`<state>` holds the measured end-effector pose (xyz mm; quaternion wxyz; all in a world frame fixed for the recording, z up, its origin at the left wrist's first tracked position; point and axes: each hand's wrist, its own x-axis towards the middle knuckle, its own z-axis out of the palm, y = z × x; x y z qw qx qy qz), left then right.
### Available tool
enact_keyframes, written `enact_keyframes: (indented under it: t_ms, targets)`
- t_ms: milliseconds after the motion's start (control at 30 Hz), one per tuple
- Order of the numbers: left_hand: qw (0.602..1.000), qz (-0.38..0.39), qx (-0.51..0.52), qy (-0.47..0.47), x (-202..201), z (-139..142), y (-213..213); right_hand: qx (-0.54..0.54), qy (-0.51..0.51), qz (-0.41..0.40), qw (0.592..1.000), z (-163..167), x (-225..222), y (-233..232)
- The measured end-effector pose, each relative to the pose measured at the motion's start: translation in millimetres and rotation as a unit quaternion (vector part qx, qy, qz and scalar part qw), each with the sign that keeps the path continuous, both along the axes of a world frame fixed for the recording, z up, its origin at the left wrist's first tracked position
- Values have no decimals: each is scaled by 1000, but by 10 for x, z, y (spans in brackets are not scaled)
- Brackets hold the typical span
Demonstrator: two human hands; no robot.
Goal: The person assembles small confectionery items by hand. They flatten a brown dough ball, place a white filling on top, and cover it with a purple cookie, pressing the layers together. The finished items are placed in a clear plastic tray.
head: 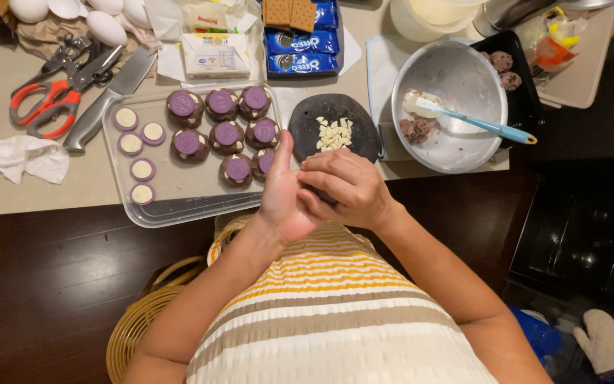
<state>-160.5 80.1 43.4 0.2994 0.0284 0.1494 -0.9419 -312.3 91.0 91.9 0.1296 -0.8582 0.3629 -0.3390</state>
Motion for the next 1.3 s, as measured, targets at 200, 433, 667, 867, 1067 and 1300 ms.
enact_keyframes:
  t_ms: [200, 433, 667, 867, 1067, 1300]
  targets:
    - [991, 113, -59, -35, -180, -42, 40, 237, -118, 34, 964, 195, 3, 43]
    - [998, 42, -25, -41, -50, 35, 23, 144, 29, 71, 987, 333, -272, -93]
    - [994, 67, -38, -84, -12, 48, 7, 141, 64, -18, 988, -7, -35, 84]
    - [995, 69, -73, 3, 6, -207, 0, 209, -109, 58, 970, 132, -179, -14]
    - [991, 38, -50, -121, 32, -346, 8, 101, 120, 55, 986, 64, -93, 16]
    - [994, 67, -69, -48, 63, -323, 44, -5, 44, -50, 998, 69, -123, 86]
